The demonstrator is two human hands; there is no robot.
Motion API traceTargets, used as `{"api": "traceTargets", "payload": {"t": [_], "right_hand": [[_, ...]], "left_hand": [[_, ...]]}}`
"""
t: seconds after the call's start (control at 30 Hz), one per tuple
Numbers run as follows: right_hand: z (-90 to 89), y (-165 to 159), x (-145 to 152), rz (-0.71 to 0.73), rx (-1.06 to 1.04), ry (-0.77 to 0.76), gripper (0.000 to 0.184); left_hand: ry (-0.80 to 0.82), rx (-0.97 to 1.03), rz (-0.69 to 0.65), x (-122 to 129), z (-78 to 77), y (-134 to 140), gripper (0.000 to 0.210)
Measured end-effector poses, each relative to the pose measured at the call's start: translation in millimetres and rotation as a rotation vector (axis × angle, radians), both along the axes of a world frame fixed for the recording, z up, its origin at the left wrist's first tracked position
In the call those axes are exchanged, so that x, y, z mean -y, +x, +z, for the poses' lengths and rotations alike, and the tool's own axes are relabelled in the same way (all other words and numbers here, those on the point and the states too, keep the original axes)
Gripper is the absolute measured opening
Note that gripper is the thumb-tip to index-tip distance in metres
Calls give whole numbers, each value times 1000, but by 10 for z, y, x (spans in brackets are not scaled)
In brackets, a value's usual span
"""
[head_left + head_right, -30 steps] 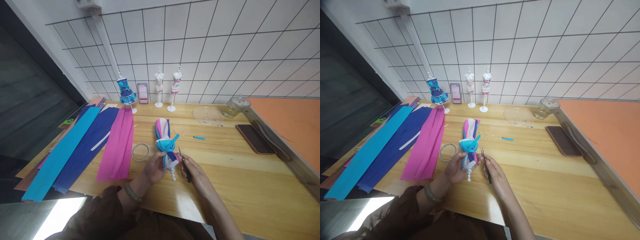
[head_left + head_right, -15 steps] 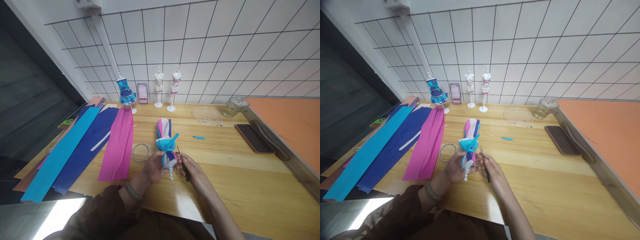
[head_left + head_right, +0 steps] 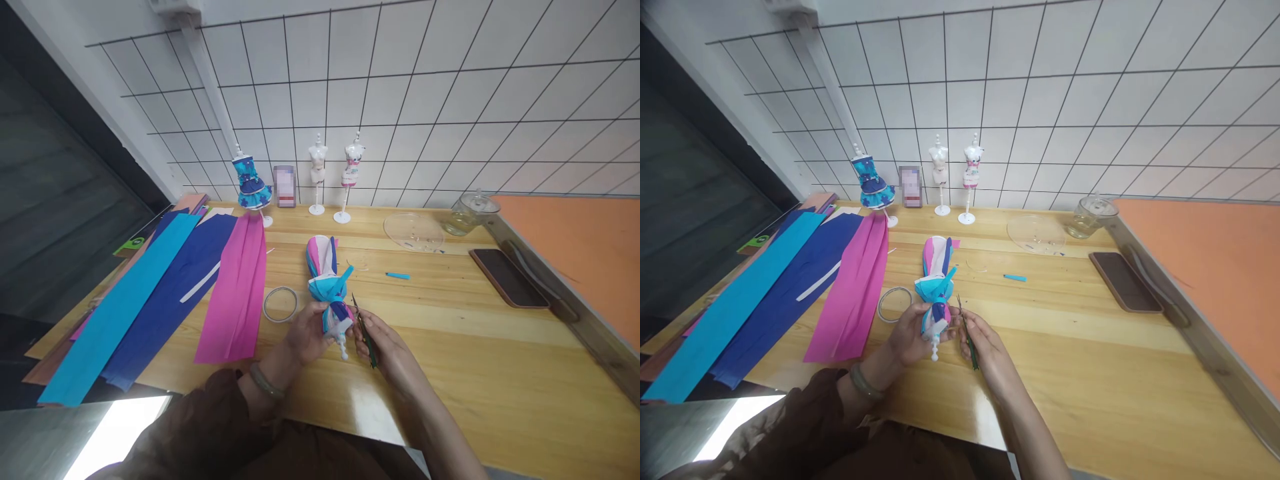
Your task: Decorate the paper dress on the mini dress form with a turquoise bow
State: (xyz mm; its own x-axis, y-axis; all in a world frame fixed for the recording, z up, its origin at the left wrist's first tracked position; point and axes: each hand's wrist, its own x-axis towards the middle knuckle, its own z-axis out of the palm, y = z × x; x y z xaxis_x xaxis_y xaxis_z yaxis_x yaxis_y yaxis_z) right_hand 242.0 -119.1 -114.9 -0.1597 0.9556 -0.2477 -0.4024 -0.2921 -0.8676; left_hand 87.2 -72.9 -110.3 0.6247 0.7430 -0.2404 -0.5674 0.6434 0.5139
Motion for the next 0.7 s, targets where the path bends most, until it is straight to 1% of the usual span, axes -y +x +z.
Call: {"api": "traceTargets", "payload": {"t": [0.1, 0.23, 0.33, 0.53, 0.7], "right_hand": [[-13, -11, -7, 3, 26, 6, 45], [-44, -10, -6, -5, 99, 46, 46], [-53, 5, 6, -7, 135, 31, 50], [18, 4, 30, -19, 228, 3, 52], [74, -17, 32, -1, 209, 3, 52]], "left_hand": [[-2, 20, 2, -4, 5, 13, 29], [-21, 17, 81, -15, -5, 30, 24], [-7, -4, 124, -21, -19, 15, 22], [32, -35, 152, -28, -20, -33, 22], [48, -51, 203, -50, 27, -51, 23]]}}
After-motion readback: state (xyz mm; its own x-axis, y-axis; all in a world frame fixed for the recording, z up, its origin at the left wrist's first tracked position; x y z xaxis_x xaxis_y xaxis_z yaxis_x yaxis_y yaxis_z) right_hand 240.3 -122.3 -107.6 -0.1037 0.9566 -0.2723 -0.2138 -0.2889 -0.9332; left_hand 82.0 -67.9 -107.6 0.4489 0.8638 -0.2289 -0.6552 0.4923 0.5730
